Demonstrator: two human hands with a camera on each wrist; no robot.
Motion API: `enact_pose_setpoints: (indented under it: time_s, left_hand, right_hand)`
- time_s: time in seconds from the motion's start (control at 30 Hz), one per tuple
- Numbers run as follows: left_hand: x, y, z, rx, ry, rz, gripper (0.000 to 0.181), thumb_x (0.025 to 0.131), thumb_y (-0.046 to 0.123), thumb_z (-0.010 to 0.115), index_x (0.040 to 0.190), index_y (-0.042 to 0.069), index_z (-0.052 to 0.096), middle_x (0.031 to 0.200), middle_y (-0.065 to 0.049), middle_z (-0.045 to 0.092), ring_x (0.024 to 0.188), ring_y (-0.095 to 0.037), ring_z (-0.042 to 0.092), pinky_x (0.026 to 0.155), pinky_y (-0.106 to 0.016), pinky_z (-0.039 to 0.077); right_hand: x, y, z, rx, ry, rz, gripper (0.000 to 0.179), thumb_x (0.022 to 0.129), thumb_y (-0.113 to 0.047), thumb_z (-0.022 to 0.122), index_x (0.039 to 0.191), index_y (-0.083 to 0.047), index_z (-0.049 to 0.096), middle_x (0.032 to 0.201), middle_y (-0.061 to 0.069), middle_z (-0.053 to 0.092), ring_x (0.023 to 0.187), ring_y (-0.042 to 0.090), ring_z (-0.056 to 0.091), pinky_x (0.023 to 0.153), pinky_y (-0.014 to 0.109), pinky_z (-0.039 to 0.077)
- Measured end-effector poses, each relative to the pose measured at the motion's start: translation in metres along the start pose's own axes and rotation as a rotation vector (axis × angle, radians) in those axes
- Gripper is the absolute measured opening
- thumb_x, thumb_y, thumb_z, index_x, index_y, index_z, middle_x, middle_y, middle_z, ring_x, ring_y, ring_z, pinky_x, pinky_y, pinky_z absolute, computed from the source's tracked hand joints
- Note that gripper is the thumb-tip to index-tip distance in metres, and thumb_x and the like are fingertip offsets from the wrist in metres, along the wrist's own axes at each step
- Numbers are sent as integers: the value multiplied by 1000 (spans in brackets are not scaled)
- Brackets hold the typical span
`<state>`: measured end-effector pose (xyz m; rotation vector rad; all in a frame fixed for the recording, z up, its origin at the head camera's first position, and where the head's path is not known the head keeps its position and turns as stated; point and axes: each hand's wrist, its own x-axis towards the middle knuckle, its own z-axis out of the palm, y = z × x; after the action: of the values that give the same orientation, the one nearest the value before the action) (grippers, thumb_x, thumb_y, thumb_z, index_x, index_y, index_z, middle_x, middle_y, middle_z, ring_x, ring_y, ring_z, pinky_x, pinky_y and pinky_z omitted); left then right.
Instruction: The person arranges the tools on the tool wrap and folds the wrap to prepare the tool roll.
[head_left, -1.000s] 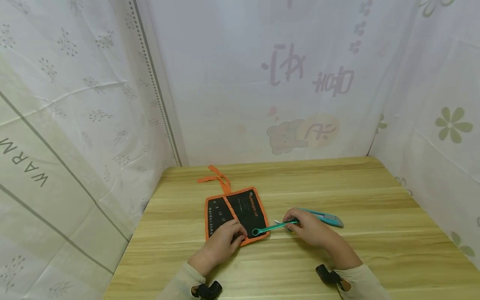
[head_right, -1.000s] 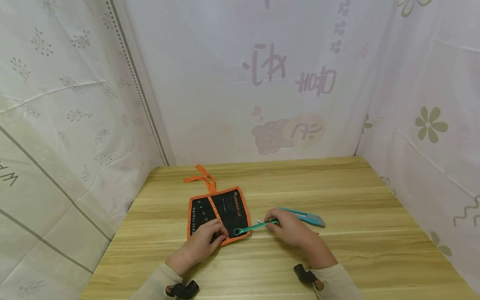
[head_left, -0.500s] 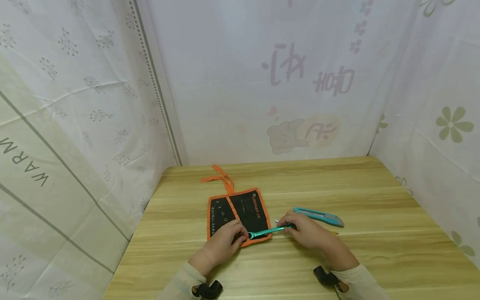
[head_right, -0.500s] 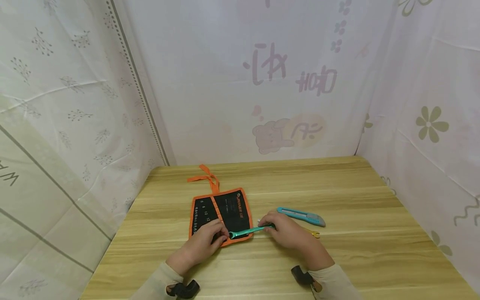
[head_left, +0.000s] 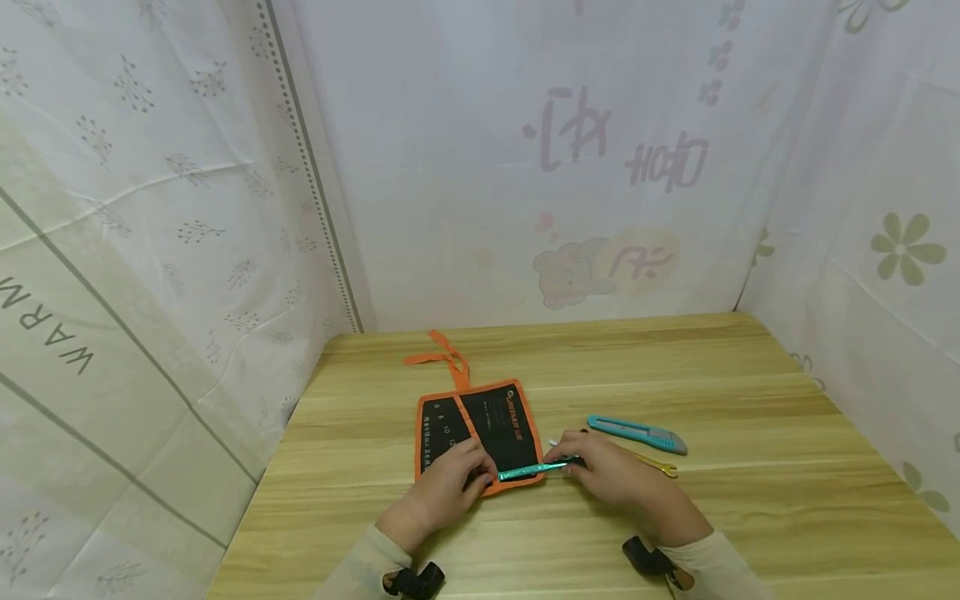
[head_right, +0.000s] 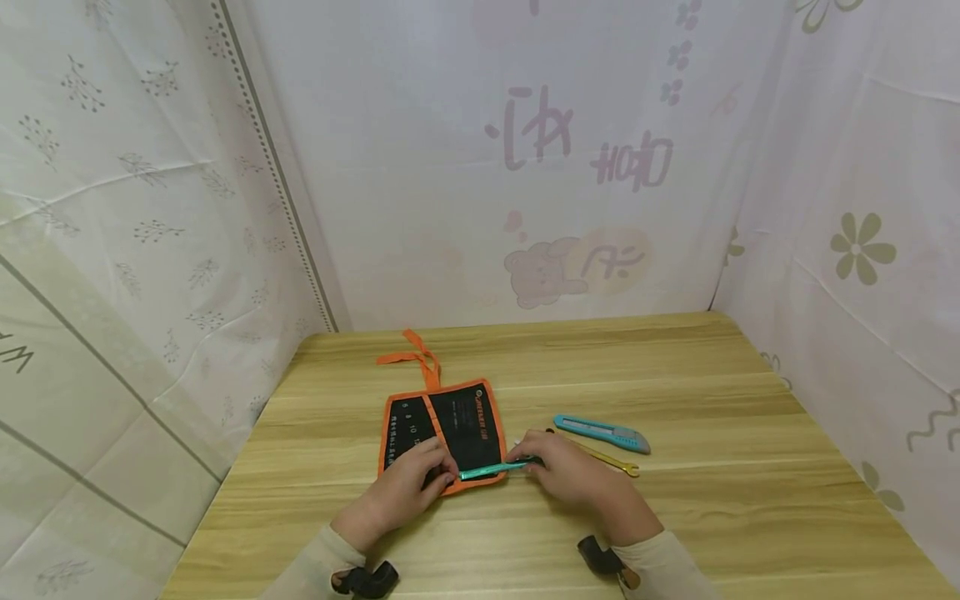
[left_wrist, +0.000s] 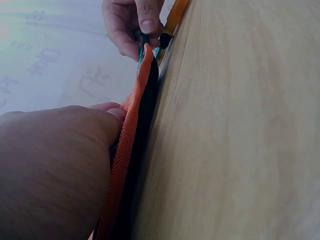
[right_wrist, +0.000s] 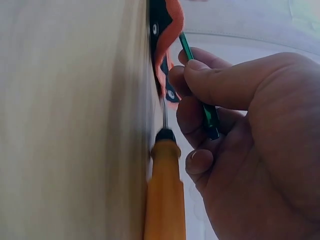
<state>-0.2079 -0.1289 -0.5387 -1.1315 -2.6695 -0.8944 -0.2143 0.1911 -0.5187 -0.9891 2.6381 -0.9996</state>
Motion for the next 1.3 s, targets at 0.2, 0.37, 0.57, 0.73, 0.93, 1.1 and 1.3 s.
enact_pose_setpoints:
  time_s: [0.2, 0.37, 0.57, 0.73, 0.93, 1.1, 1.3]
  left_hand:
    - [0, -1, 0, 6, 8, 7, 8, 102, 20, 72, 101, 27, 69, 100, 15, 54, 83, 0, 52, 74, -21, 51]
    - [0, -1, 0, -23, 5, 4, 9, 103, 19, 71, 101, 27, 68, 100, 16, 54, 83, -1, 51, 73, -21, 50]
    - [-1, -2, 0, -47, 6, 5, 10, 103, 18, 70, 102, 27, 66, 100, 15, 54, 83, -1, 51, 73, -21, 50]
    - [-1, -2, -1, -45, 2, -3, 11, 104, 19, 70, 102, 29, 66, 99, 16, 54, 83, -1, 51, 73, -22, 50]
    - [-1, 0, -2, -37, 2, -8, 10, 103, 19, 71, 102, 28, 66, 100, 16, 54, 84, -1, 52, 74, -22, 51]
    - [-1, -1, -1, -29, 14, 3, 10, 103, 19, 71, 102, 27, 66, 100, 16, 54, 85, -1, 52, 75, -22, 51]
    - [-1, -1, -2, -6, 21, 15, 9, 102, 19, 73, 102, 26, 67, 100, 15, 55, 86, -1, 51, 75, -21, 51]
  right_hand:
    - [3, -7, 3, 3, -40, 5, 36, 101, -6, 69, 131, -25, 75, 97, -12, 57, 82, 6, 48, 74, 26, 46]
    - [0, -7, 3, -29, 11, 20, 40, 99, 0, 71, 133, -21, 73, 101, -14, 54, 87, 6, 51, 77, 26, 48]
    - [-4, 1, 0, -103, 161, 4, 32, 92, -2, 80, 121, -16, 77, 99, -14, 55, 79, 4, 52, 68, 24, 51]
    - [-6, 2, -5, -109, 168, 29, 26, 90, -9, 85, 113, -17, 78, 94, -15, 57, 77, 5, 51, 66, 24, 50]
    - [-7, 0, -9, -69, 135, 49, 30, 92, -8, 83, 120, -14, 78, 91, -13, 57, 79, 6, 53, 68, 25, 51]
    - [-8, 1, -12, -25, 116, 51, 31, 94, -3, 78, 124, -10, 75, 95, -9, 60, 80, 12, 55, 68, 26, 51]
    - [-4, 3, -9, -50, 106, 13, 26, 95, -4, 78, 119, -11, 77, 96, -9, 63, 82, 12, 56, 68, 26, 51]
